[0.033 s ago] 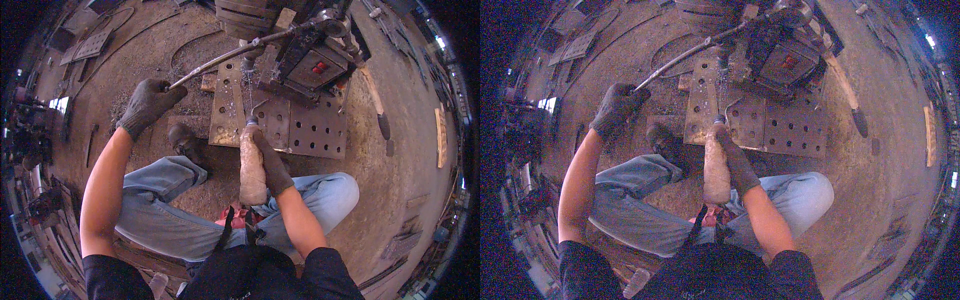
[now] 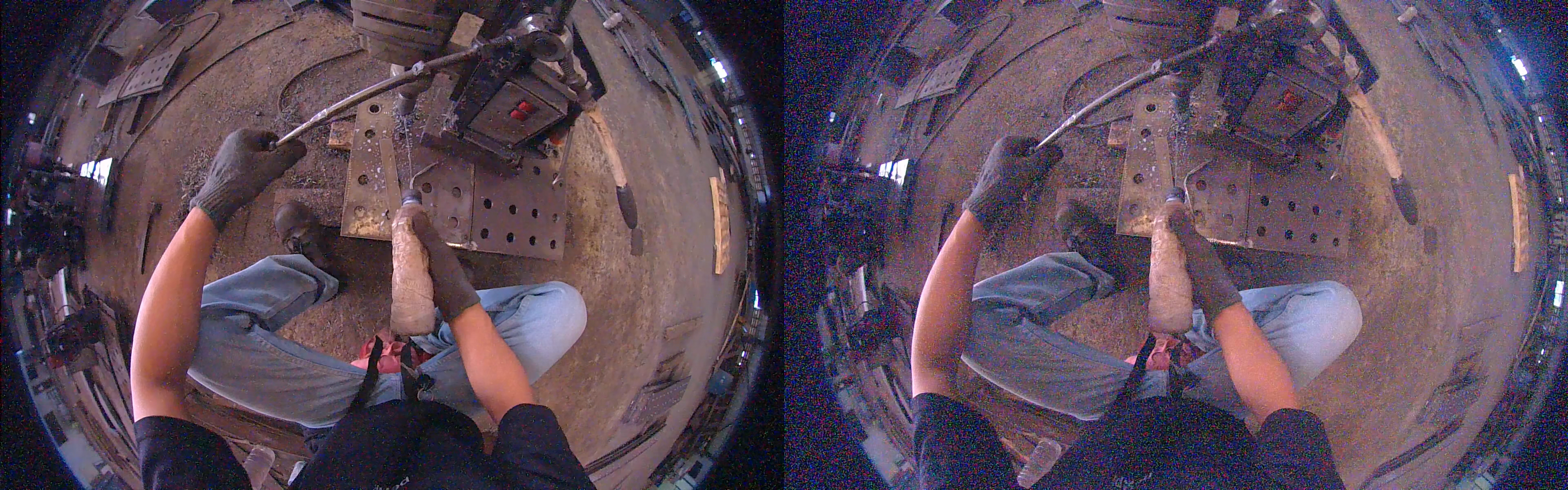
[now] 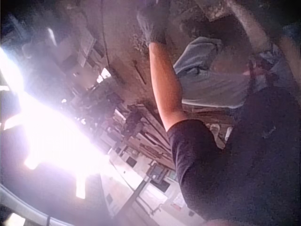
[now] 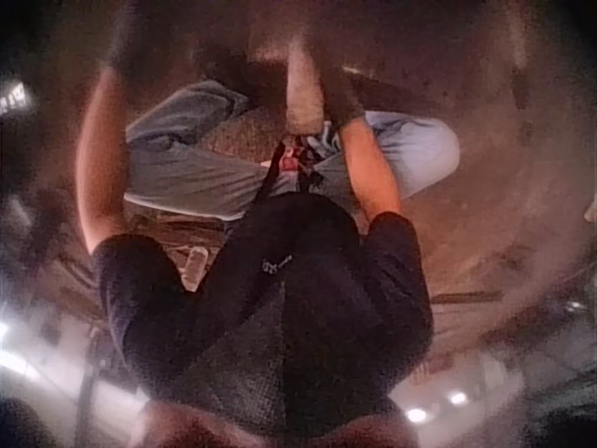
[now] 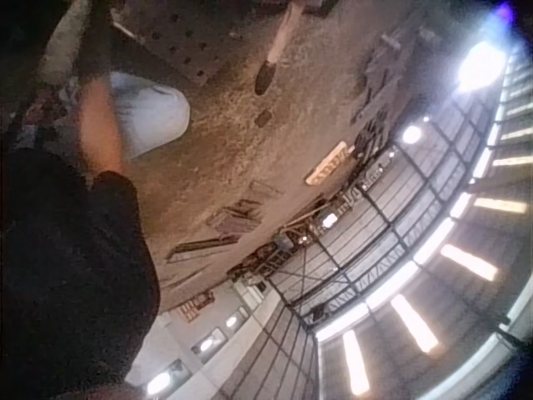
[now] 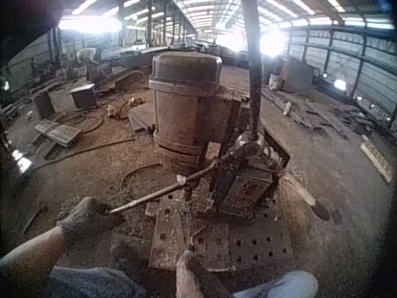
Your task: The person sits on the floor and operates a drill press to drill holes into a metal plate. They repeatedly apply liquid from a bottle to the drilling area and adjust the plate's position between holes.
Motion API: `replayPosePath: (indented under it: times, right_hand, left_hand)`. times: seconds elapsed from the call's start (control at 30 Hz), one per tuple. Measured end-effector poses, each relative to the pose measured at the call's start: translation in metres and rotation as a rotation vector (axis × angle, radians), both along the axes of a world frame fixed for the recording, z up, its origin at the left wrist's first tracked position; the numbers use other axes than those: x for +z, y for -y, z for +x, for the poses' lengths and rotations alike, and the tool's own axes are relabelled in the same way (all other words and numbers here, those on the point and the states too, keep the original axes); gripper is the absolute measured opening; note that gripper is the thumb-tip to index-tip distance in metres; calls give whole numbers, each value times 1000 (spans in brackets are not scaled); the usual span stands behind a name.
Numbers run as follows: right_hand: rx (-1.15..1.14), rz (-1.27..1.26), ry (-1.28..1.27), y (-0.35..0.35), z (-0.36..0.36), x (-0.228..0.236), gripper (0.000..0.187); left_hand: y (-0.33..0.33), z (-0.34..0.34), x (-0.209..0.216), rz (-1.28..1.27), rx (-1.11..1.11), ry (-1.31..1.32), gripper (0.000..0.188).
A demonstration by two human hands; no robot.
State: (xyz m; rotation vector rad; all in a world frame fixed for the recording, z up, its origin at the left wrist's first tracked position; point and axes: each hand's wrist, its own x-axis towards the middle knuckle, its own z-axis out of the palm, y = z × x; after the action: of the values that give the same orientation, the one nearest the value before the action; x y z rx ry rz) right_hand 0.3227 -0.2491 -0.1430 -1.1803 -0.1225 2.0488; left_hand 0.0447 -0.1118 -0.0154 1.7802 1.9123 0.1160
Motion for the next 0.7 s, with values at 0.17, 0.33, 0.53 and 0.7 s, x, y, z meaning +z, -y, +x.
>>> replayPosePath:
  times: [0.17,0.33,0.53,0.7]
  right_hand:
    - [-22,6,11,-1,-2,0,45]
    - [-33,31,-9,-1,-2,-8,46]
    - [-33,93,-32,-1,-4,4,51]
    - [-3,177,66,-1,-11,10,52]
  left_hand:
    - [-1,-4,-6,-3,5,44,53]
    - [1,0,-1,10,9,27,53]
    - [1,2,2,15,-6,49,51]
    - [2,2,1,-5,17,59,50]
